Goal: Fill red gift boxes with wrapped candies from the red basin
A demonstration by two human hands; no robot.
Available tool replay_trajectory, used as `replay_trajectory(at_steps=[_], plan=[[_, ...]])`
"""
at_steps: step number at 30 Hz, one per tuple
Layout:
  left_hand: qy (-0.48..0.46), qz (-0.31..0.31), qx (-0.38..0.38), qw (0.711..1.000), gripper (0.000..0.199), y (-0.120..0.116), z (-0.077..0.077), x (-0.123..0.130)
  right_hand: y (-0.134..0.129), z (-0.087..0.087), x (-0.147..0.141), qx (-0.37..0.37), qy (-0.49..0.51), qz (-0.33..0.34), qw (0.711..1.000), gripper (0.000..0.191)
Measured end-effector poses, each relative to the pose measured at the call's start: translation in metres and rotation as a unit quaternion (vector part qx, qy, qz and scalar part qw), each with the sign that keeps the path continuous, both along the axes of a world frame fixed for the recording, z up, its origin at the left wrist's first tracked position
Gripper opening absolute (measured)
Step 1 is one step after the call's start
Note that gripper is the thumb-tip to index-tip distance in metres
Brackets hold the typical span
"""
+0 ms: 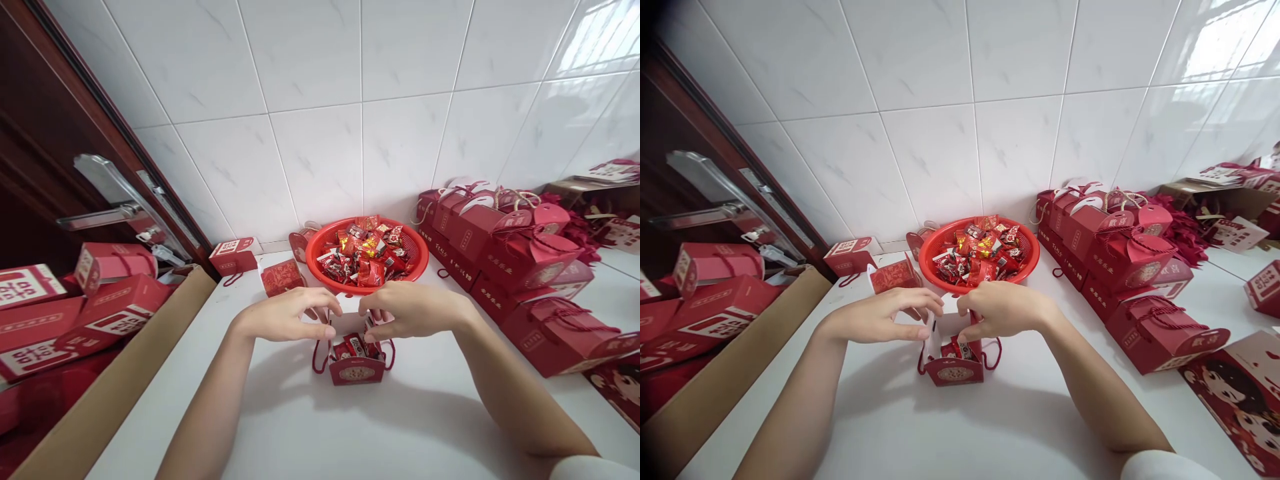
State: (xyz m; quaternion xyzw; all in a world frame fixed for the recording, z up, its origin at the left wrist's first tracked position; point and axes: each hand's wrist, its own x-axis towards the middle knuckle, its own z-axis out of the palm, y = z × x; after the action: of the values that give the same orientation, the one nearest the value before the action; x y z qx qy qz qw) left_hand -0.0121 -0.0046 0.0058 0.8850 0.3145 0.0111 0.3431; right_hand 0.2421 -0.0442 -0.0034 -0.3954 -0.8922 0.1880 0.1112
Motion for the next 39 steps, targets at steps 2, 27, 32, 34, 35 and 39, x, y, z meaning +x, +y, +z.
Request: replay_trajectory(at_steps=[2,27,32,34,35,39], plan=[[-0.011,-0.006,-0.015,1.000,0.041,0.000,-0.002,0.001,0.000,0.004,-0.001,-0.036,-0.010,0.030,0.999,0.014],[0.058,0.081,0.104,0.990,0.038,-0.026,-0.009,0.022,-0.049,-0.113,-0.009,0.093,0.363,-0.160,0.913,0.026],[0.027,0.023,0.037,0.999,0.043,-0.032,-0.002,0.026,-0.047,-0.126,-0.006,0.035,0.351,-0.205,0.913,0.053],[0.046,0.007,0.028,0.999,0.041,-0.033,-0.003,0.029,-0.046,-0.126,-0.007,0.004,0.345,-0.212,0.914,0.054],[0.056,0.004,0.038,0.998,0.037,-0.033,-0.005,0.031,-0.046,-0.124,-0.008,-0.004,0.347,-0.216,0.913,0.053],[0.083,0.008,0.094,0.992,0.027,-0.030,-0.011,0.035,-0.051,-0.102,0.002,0.033,0.426,-0.236,0.873,0.034]])
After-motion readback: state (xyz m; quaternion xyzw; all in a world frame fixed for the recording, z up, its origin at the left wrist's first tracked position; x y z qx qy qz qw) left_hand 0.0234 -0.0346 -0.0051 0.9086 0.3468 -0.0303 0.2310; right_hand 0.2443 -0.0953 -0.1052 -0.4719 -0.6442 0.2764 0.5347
